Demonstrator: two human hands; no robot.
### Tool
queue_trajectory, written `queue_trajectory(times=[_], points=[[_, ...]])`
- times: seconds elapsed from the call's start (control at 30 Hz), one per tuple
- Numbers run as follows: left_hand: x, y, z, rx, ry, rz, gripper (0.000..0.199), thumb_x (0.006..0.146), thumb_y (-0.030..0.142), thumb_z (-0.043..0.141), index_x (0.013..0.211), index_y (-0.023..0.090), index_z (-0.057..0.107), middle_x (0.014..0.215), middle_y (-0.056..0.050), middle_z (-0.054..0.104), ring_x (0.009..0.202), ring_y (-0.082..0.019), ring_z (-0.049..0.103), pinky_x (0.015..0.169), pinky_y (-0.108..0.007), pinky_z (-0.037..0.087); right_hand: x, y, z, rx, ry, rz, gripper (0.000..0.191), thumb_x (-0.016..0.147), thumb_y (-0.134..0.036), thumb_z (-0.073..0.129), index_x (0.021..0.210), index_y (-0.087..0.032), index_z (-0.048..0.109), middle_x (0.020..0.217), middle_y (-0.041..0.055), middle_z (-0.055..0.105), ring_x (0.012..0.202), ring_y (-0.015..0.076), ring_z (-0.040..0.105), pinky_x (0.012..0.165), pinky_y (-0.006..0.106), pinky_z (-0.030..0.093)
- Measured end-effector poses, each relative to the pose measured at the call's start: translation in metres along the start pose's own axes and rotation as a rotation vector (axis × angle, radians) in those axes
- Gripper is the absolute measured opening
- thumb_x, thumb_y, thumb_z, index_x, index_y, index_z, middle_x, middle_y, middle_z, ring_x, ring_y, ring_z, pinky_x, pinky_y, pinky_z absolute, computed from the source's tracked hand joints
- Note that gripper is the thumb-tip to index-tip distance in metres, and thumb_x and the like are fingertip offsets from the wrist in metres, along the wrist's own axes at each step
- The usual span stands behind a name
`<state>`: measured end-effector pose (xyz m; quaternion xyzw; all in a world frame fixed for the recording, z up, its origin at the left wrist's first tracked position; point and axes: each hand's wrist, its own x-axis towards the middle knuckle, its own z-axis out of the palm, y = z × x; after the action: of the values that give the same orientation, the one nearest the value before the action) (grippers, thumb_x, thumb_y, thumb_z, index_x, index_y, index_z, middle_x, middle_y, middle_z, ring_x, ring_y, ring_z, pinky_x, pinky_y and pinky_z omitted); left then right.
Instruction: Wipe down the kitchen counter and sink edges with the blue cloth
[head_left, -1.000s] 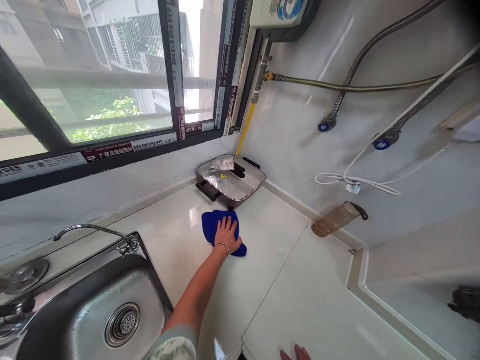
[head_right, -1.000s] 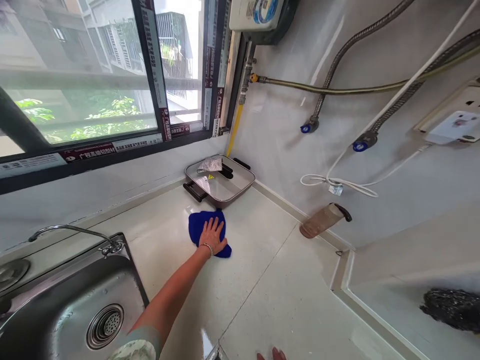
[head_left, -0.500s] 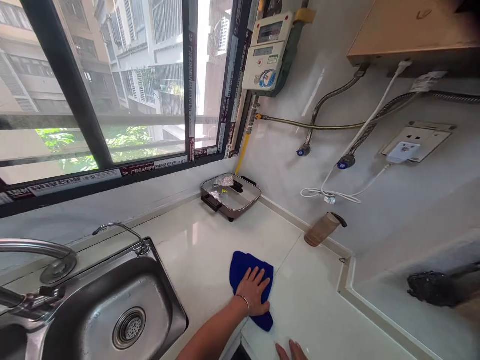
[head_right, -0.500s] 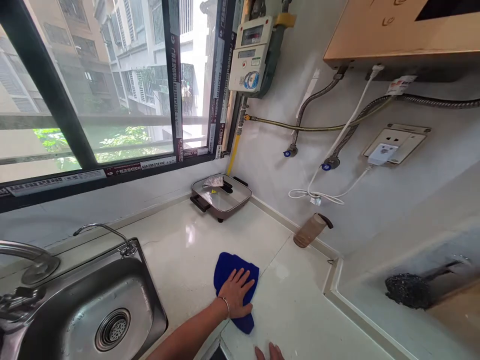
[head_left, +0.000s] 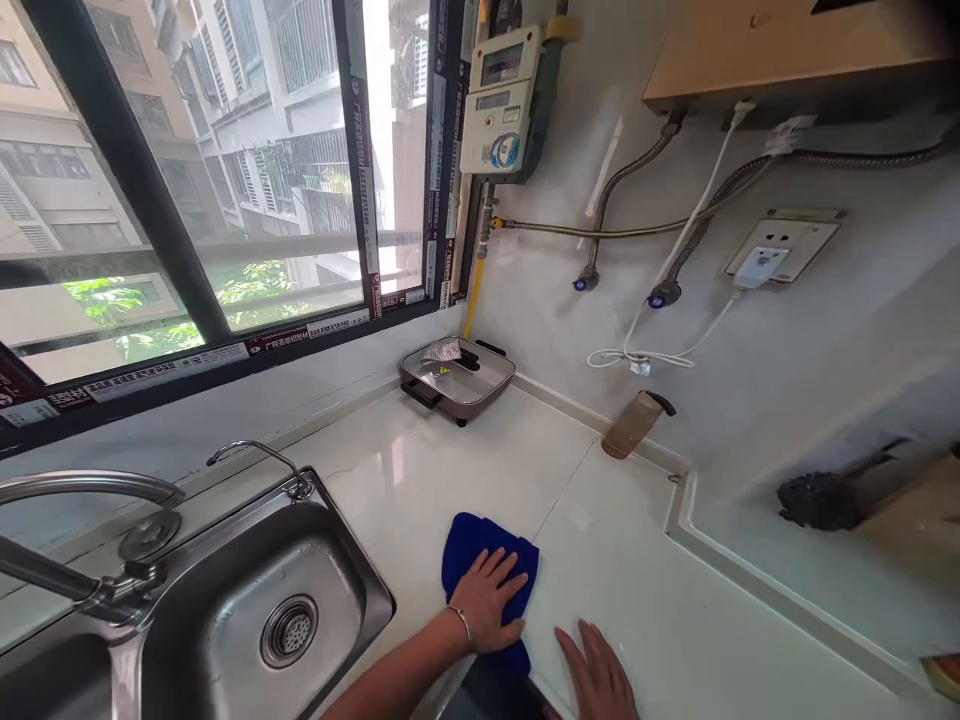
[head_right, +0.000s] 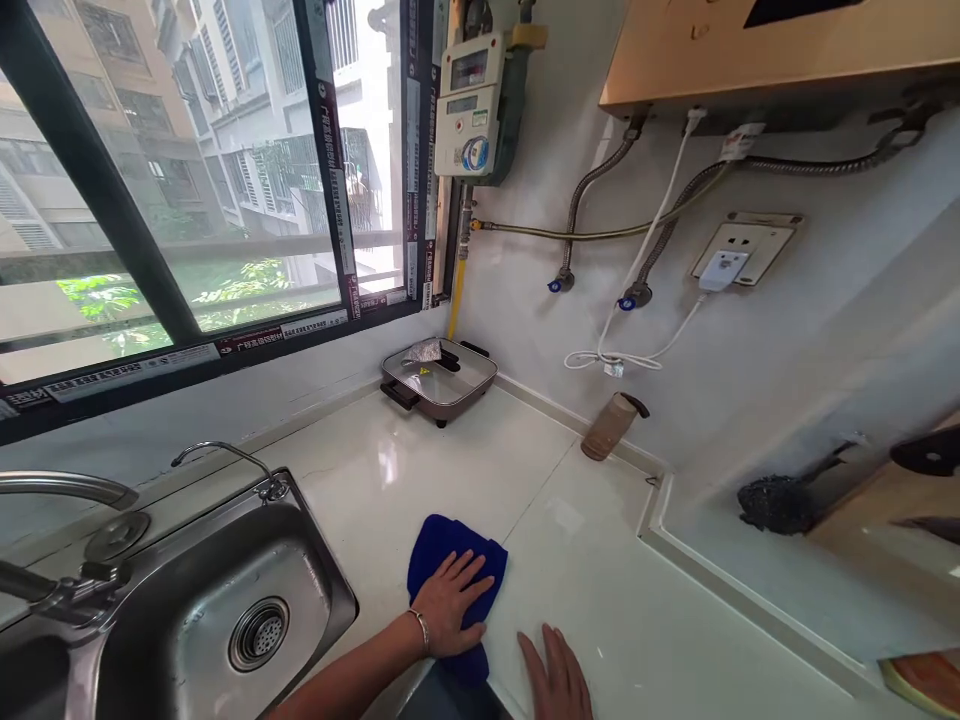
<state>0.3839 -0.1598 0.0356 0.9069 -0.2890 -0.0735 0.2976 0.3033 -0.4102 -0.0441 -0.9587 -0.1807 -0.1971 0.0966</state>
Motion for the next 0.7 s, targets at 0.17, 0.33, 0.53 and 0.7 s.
queue_trajectory(times=[0.17,0.33,0.53,0.7], points=[[-0.037,-0.012,-0.015,0.042,-0.034,-0.017,0.071,0.083,0.049,0.058,0.148,0.033,0.034,0.164,-0.008,0.026,0.152,-0.031,0.017,0.125,-0.061,0.017,0.001,-0.009,-0.009,0.022,-0.040,0.030,0.081,0.082,-0.046,0.059,0.152,-0.030,0.023,0.162,0.0096,0.020,0.144,0.0361,0.028,0.112,0.051,0.035],[-0.064,-0.022,-0.049,0.088,-0.141,-0.038,0.071,0.081,0.040,0.061,0.148,0.033,0.035,0.164,-0.006,0.026,0.152,-0.031,0.018,0.125,-0.061,0.018,0.003,-0.014,-0.018,0.032,-0.095,0.066,0.075,0.085,-0.048,0.055,0.151,-0.027,0.027,0.162,0.0105,0.020,0.146,0.0356,0.025,0.113,0.052,0.034],[-0.063,-0.051,-0.077,0.146,-0.202,-0.082,0.068,0.084,0.037,0.058,0.148,0.033,0.033,0.165,-0.005,0.025,0.153,-0.030,0.017,0.125,-0.061,0.017,0.004,-0.016,-0.020,0.026,-0.107,0.068,0.080,0.084,-0.049,0.056,0.153,-0.027,0.023,0.163,0.0119,0.016,0.146,0.0372,0.024,0.112,0.057,0.035],[-0.054,-0.063,-0.075,0.203,-0.139,-0.113,0.073,0.084,0.037,0.058,0.150,0.033,0.027,0.166,-0.006,0.020,0.153,-0.031,0.013,0.124,-0.062,0.017,0.005,-0.015,-0.022,0.029,-0.113,0.067,0.082,0.084,-0.052,0.056,0.154,-0.027,0.021,0.164,0.0114,0.015,0.146,0.0381,0.025,0.111,0.058,0.036]])
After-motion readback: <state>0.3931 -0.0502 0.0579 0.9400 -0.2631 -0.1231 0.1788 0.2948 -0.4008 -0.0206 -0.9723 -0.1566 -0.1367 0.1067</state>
